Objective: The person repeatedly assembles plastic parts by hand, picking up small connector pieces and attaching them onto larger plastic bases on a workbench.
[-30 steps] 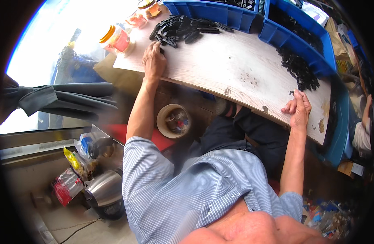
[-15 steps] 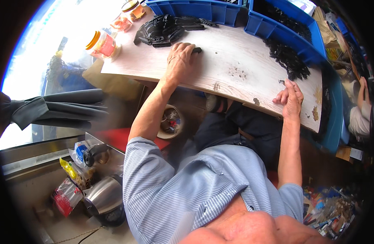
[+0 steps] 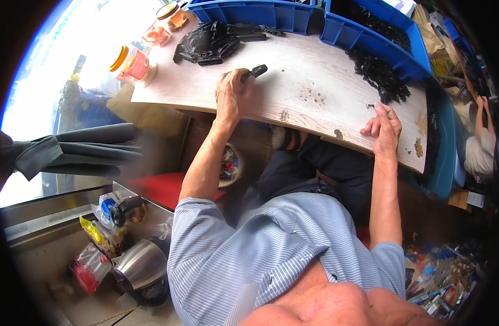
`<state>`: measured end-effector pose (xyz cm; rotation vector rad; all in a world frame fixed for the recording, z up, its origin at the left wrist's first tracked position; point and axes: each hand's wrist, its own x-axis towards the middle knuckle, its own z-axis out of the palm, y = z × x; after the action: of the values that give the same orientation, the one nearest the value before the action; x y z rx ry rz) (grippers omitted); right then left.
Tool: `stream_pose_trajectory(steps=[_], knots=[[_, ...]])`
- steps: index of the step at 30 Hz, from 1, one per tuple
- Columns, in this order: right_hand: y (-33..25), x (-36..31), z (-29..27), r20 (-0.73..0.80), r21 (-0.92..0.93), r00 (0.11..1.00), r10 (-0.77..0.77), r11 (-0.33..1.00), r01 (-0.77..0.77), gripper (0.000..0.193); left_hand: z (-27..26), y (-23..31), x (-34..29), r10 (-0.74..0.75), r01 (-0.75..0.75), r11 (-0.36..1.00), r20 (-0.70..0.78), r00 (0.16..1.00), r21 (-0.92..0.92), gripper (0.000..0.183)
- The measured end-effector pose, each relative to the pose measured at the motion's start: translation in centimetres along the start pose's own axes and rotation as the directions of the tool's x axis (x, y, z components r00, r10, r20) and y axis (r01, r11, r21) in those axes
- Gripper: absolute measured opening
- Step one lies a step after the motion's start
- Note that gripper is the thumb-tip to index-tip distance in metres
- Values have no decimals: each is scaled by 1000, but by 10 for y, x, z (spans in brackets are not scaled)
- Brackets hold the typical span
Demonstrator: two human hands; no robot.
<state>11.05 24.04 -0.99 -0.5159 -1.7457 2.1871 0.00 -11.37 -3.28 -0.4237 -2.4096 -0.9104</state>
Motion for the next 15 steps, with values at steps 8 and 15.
stream_pose_trajectory(steps=[8, 15], knots=[[-2, -2, 0, -18, -8, 1000, -8, 1000, 8, 16, 19, 33, -16, -240, 252, 893, 78, 968, -374, 20], [0, -4, 9, 1, 178, 1000, -13, 984, 12, 12, 43, 114, -22, -343, 568, 82, 512, 787, -819, 31]])
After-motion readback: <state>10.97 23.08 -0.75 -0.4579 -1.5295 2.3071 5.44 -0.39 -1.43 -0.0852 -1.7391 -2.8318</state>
